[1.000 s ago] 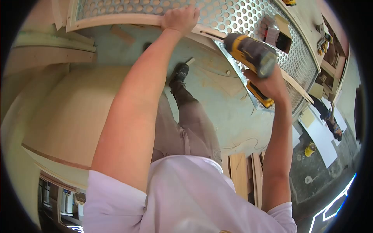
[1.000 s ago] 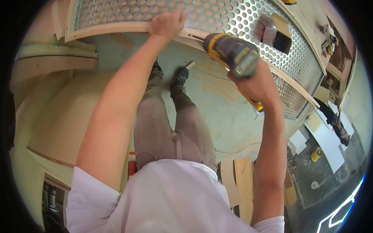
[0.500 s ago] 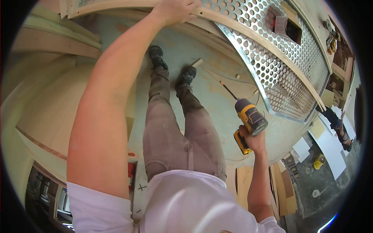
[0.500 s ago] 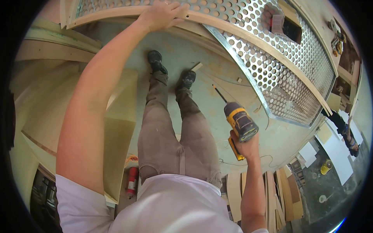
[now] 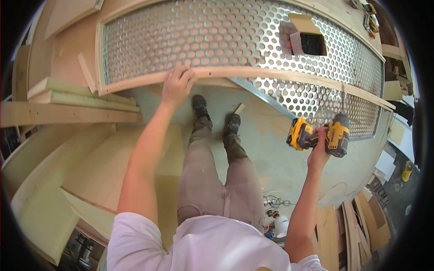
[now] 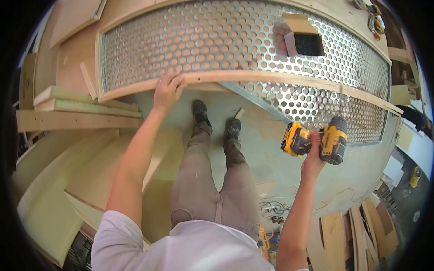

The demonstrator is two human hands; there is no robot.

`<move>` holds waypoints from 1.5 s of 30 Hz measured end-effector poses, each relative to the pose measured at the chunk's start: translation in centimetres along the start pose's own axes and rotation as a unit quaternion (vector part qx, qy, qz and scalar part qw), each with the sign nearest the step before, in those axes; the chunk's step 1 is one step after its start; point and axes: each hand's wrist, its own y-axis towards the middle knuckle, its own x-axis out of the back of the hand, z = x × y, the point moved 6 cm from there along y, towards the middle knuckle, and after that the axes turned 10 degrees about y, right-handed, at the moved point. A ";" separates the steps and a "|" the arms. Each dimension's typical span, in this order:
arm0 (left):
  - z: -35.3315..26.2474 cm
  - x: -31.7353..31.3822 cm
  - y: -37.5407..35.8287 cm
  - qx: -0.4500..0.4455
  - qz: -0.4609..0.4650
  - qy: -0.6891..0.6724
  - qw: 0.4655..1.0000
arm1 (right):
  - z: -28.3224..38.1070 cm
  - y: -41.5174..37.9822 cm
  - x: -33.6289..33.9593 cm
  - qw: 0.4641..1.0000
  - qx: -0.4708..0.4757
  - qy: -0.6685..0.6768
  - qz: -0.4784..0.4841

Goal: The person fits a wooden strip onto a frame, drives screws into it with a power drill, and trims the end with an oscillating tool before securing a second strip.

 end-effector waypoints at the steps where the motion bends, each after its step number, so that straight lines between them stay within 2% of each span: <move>1: 0.3 0.4 0.2 -0.003 0.009 0.001 1.000 | -0.8 1.2 -0.1 0.998 0.025 0.058 -0.020; 3: 0.7 0.9 1.0 -0.015 0.036 0.051 0.998 | -2.3 2.6 -0.8 0.991 0.048 0.095 -0.075; 5: 1.4 1.5 3.3 -0.025 0.126 0.022 0.991 | -4.5 2.9 -1.9 0.974 0.043 0.180 -0.130; 7: 3.4 1.0 6.6 0.012 0.165 -0.010 0.986 | -4.2 2.5 -3.0 0.960 0.044 0.220 -0.167; 8: 4.3 0.6 7.9 0.035 0.190 -0.027 0.981 | -3.7 2.5 -3.5 0.968 0.048 0.194 -0.151; 11: 3.1 0.8 17.1 -0.045 0.074 -0.041 0.995 | -4.1 2.6 -4.0 0.985 0.059 0.106 -0.119; 13: 1.1 0.9 24.4 -0.142 -0.047 -0.108 0.983 | -4.1 3.6 -4.8 0.990 0.084 0.045 -0.102; 15: -0.4 -0.3 31.0 -0.190 -0.085 -0.119 0.971 | -2.3 4.4 -6.2 0.991 0.042 0.075 -0.098; 17: -0.9 -3.2 37.3 -0.192 -0.020 -0.064 0.979 | -3.5 5.7 -5.2 0.995 0.008 0.055 -0.084; 19: -0.8 -4.8 43.5 -0.131 0.032 -0.023 0.991 | -3.5 6.0 -5.1 0.995 0.023 0.007 -0.092; 21: 0.1 -7.5 47.9 -0.077 0.168 0.050 0.981 | -3.0 5.5 -5.5 0.995 0.042 0.005 -0.094; 23: 1.4 -10.8 50.5 -0.094 0.266 0.111 0.953 | -3.2 5.4 -5.3 0.995 0.026 0.002 -0.097; 24: 1.5 -11.6 50.9 -0.103 0.313 0.142 0.933 | -3.0 5.4 -5.5 0.995 0.017 0.002 -0.099; 27: 1.1 -12.6 51.2 -0.077 0.338 0.133 0.928 | -2.0 5.2 -6.1 0.993 0.016 -0.037 -0.113; 30: -0.1 -13.1 50.2 -0.054 0.318 0.098 0.942 | -1.7 5.2 -6.2 0.992 0.003 -0.082 -0.093; 33: 0.1 -14.5 50.3 0.001 0.318 0.119 0.941 | -2.4 5.2 -5.7 0.992 0.007 -0.081 -0.092; 36: 1.6 -16.1 51.3 0.012 0.347 0.113 0.931 | -2.2 5.0 -5.9 0.992 0.016 -0.070 -0.106; 39: 4.2 -17.4 51.9 -0.002 0.356 0.036 0.934 | -2.1 5.1 -6.0 0.993 0.008 -0.073 -0.096; 42: 6.0 -16.5 50.3 0.038 0.367 -0.136 0.920 | -1.6 5.0 -6.4 0.993 0.013 -0.045 -0.108; 45: 6.9 -16.5 49.5 0.064 0.363 -0.196 0.909 | -1.8 5.0 -6.2 0.994 0.006 -0.030 -0.107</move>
